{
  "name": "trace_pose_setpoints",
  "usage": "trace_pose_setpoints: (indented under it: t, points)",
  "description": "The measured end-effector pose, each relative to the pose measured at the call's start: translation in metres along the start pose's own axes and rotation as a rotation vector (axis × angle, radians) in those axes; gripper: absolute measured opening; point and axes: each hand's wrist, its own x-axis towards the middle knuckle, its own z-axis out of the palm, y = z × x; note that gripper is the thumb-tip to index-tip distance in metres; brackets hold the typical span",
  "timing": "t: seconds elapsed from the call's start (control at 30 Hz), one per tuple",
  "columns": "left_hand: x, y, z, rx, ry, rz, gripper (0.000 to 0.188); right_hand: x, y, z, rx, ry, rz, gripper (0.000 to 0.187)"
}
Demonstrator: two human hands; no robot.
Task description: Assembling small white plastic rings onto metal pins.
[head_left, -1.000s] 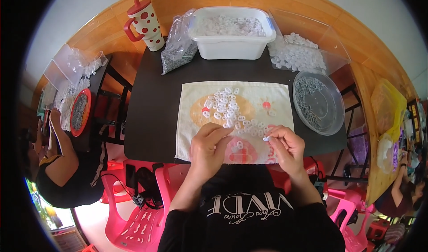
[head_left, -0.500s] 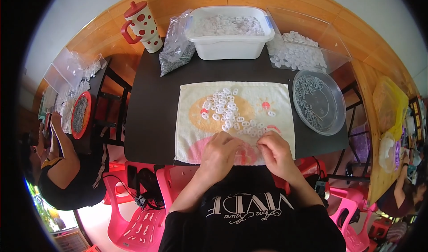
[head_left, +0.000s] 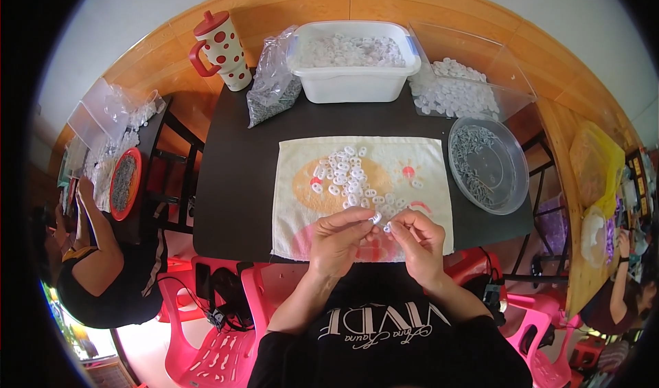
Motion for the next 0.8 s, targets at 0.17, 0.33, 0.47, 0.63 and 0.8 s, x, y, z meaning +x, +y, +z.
trace_pose_setpoints:
  t: [0.17,0.33,0.47,0.63,0.8]
  points:
    - [0.000,-0.001,-0.001,-0.065,-0.034,-0.002,0.024,0.001,-0.008,0.008,-0.078,0.008,-0.104,0.005]
    - [-0.001,-0.005,-0.001,-0.043,-0.055,0.018,0.025,0.000,-0.006,0.007,-0.149,0.031,-0.145,0.006]
    - [-0.002,-0.007,0.001,-0.022,-0.067,0.032,0.025,0.000,-0.006,0.008,-0.153,0.047,-0.171,0.005]
    - [-0.003,-0.008,0.004,0.004,-0.057,0.023,0.024,0.000,-0.003,0.007,-0.173,0.064,-0.195,0.006]
    - [-0.004,-0.014,0.008,0.287,-0.043,0.267,0.023,-0.001,-0.001,0.009,-0.250,0.113,-0.198,0.007]
